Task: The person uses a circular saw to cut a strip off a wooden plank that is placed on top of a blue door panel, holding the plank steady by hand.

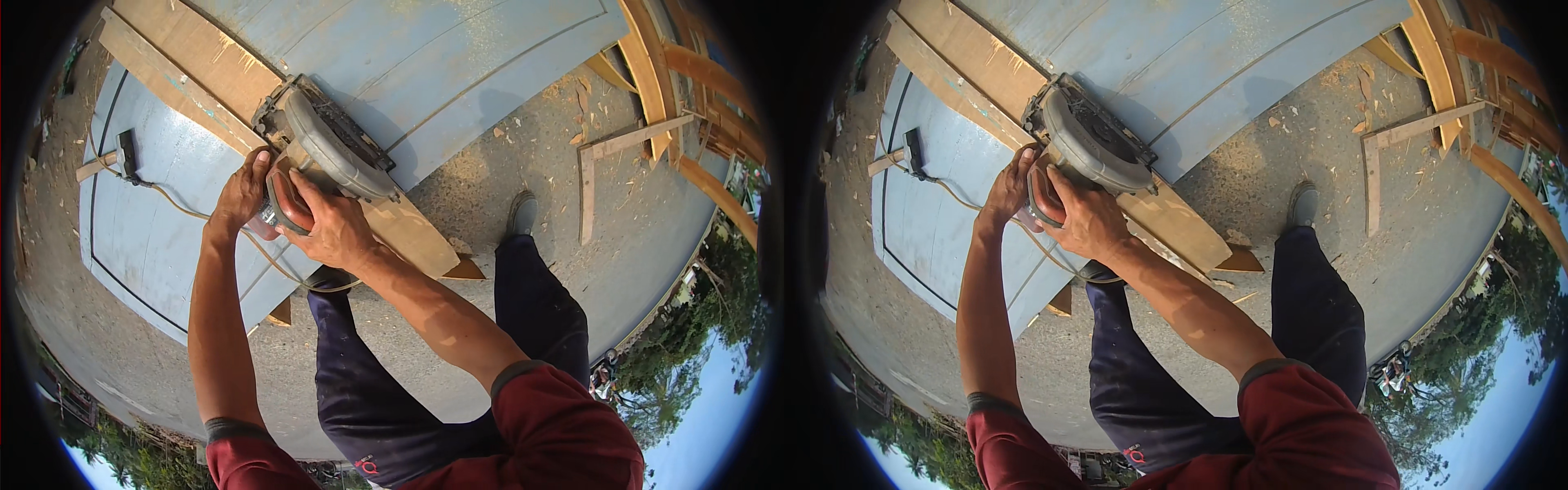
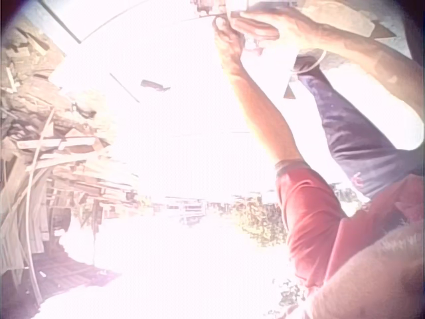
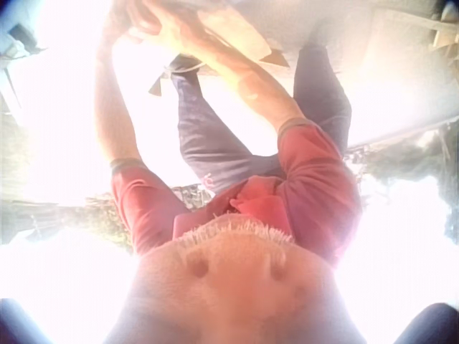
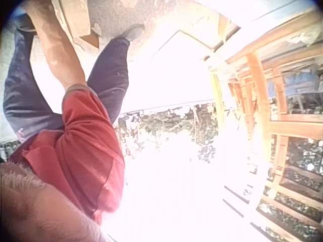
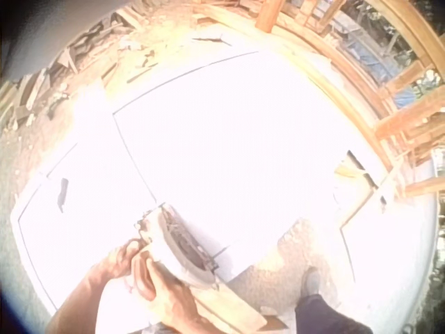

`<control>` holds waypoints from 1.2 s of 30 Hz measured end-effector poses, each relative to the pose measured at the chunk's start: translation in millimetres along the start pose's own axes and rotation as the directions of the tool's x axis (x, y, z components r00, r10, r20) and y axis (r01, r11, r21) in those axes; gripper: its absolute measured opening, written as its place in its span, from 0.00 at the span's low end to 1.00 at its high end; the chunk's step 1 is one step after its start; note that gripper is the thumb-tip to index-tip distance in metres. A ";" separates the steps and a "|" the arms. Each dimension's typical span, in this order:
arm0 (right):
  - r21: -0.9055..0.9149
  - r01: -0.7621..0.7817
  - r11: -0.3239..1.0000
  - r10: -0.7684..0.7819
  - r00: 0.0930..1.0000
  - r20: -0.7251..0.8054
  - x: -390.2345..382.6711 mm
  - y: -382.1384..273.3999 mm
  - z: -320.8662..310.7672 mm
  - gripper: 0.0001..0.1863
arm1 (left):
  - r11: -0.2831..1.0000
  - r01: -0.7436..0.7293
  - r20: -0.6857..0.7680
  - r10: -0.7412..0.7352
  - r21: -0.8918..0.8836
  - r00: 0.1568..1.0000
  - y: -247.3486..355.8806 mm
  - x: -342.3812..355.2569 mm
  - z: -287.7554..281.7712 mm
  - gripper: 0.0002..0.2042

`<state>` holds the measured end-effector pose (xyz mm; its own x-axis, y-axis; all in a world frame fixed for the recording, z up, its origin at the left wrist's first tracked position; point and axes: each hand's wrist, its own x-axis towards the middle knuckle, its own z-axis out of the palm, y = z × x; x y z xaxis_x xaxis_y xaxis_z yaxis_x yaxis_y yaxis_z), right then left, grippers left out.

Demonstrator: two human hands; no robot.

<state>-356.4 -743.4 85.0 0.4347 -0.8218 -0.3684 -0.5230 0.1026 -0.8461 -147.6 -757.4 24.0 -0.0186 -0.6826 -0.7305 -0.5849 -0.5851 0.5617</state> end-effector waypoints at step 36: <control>-0.067 0.095 0.993 -0.100 0.992 -0.072 5.0 -3.3 7.8 0.41 | 0.934 0.176 -0.657 -0.345 -0.311 0.670 7.2 -56.2 229.4 0.38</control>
<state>-346.8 -743.5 83.0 0.4308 -0.8662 -0.2531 -0.5270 -0.0139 -0.8497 -336.8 -622.8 -20.0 0.7222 -0.5433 -0.4281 -0.2973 -0.8026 0.5171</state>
